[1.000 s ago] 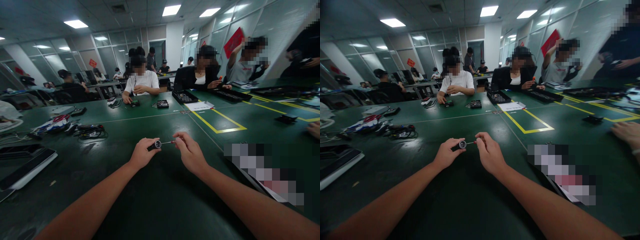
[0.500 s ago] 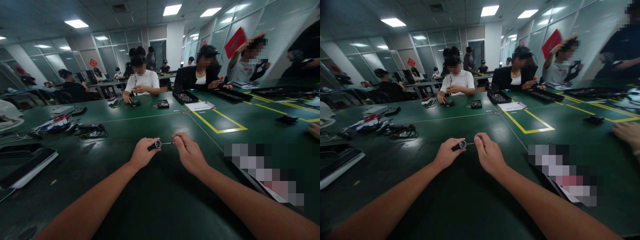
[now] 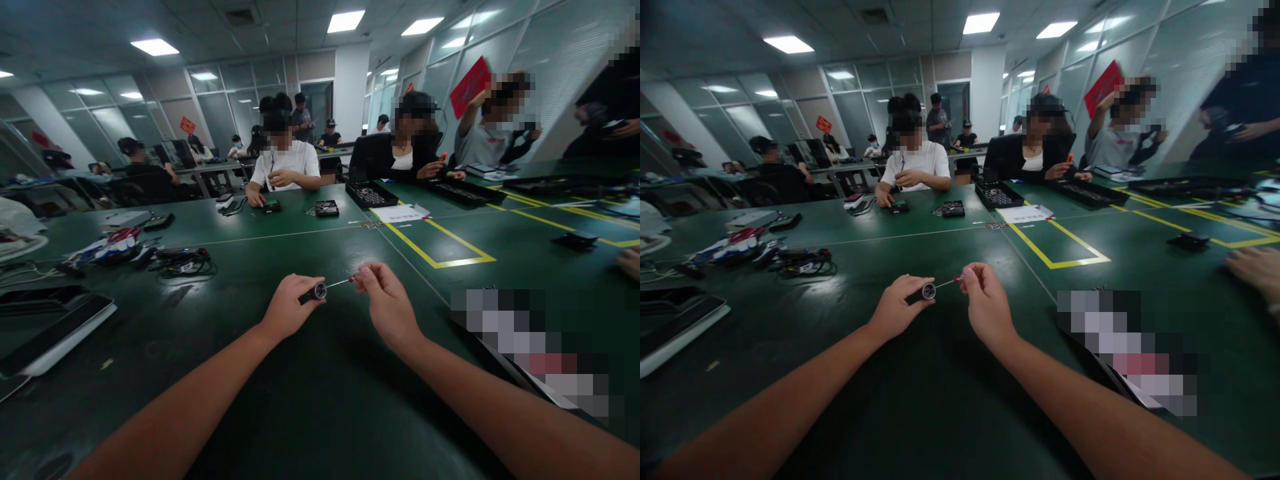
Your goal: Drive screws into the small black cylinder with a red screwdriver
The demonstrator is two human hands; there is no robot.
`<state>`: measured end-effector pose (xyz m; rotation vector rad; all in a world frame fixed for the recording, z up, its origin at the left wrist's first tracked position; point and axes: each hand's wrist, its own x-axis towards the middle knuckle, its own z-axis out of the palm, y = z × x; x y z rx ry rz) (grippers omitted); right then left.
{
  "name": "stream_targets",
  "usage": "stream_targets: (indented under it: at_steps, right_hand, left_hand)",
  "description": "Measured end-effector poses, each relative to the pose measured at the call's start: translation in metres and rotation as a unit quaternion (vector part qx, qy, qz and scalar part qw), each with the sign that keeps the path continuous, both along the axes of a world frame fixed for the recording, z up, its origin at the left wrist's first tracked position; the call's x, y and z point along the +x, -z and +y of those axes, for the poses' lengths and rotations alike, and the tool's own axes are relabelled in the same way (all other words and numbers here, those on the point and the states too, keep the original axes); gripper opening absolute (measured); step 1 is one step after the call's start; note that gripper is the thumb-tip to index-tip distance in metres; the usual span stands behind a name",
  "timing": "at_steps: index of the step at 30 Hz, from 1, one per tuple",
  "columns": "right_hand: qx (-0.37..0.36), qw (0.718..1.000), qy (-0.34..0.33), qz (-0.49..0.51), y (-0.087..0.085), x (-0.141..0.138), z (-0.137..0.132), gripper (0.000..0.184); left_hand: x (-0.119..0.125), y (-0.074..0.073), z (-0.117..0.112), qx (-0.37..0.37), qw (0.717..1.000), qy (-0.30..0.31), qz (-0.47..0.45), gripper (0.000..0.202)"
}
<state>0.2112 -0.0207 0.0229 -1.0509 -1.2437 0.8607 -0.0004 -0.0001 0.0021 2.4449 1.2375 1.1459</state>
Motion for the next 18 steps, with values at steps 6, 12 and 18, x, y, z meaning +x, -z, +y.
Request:
stream_targets:
  at_steps: [6,12,18]
  right_hand:
    - [-0.072,0.994,0.071,0.048,0.007,0.003,0.009,0.024]
    - [-0.022,0.999,0.038,0.004,0.002,-0.002,0.003,0.025]
    - [0.005,0.999,0.032,-0.042,-0.003,-0.003,-0.001,0.023]
  left_hand:
    - [-0.001,-0.001,0.007,-0.017,0.999,-0.042,0.004,0.038]
    - [-0.002,0.000,0.005,-0.022,0.999,-0.034,0.003,0.039]
    - [0.001,-0.003,0.000,-0.032,0.999,-0.016,-0.010,0.039]
